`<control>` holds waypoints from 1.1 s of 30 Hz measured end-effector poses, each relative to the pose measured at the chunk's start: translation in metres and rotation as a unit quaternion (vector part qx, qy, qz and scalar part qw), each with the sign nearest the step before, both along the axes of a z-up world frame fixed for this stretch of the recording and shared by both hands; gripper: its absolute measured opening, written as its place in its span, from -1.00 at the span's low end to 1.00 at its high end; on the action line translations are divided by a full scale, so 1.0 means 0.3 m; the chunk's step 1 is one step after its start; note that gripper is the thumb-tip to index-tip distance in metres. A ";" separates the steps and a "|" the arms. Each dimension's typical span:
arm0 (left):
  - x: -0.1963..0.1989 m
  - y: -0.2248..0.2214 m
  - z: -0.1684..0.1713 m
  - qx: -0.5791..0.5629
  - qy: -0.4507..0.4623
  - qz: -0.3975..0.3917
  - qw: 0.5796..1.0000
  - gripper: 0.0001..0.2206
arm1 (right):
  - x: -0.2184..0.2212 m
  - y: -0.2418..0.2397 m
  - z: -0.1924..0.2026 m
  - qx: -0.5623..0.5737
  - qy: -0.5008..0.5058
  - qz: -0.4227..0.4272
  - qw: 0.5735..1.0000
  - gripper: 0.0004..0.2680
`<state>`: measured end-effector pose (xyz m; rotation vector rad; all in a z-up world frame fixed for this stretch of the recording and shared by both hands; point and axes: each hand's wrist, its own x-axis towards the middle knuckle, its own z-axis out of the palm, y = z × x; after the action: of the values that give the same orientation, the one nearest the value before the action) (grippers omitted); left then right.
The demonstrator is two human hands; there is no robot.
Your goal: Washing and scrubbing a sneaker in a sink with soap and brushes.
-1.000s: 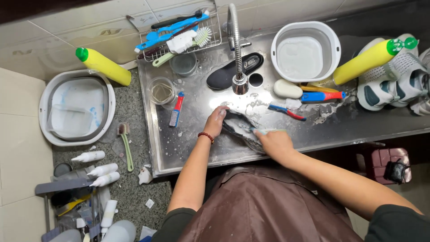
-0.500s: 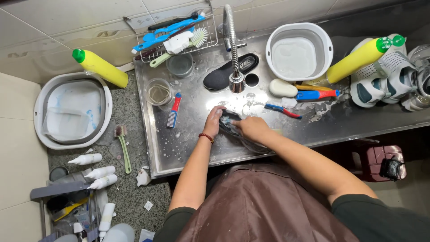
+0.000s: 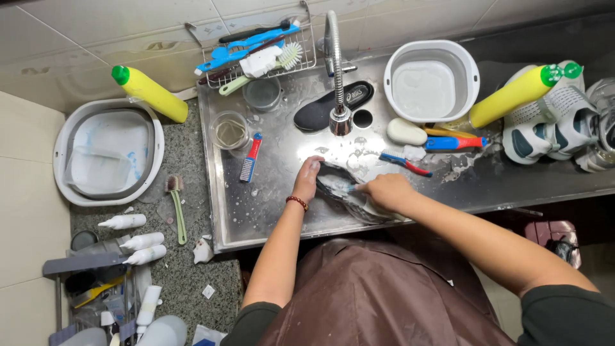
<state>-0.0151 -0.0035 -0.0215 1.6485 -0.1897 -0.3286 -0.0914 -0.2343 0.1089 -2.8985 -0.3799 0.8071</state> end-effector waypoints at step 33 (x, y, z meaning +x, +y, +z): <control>-0.159 0.008 0.176 0.182 -0.033 0.091 0.978 -0.78 | -0.060 0.027 -0.121 0.042 -0.089 0.095 0.991 -0.64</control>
<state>-0.0630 -0.0011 0.0312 2.0250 -0.0256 -0.1751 -0.1093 -0.2264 0.0727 -2.8950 -0.6996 0.5418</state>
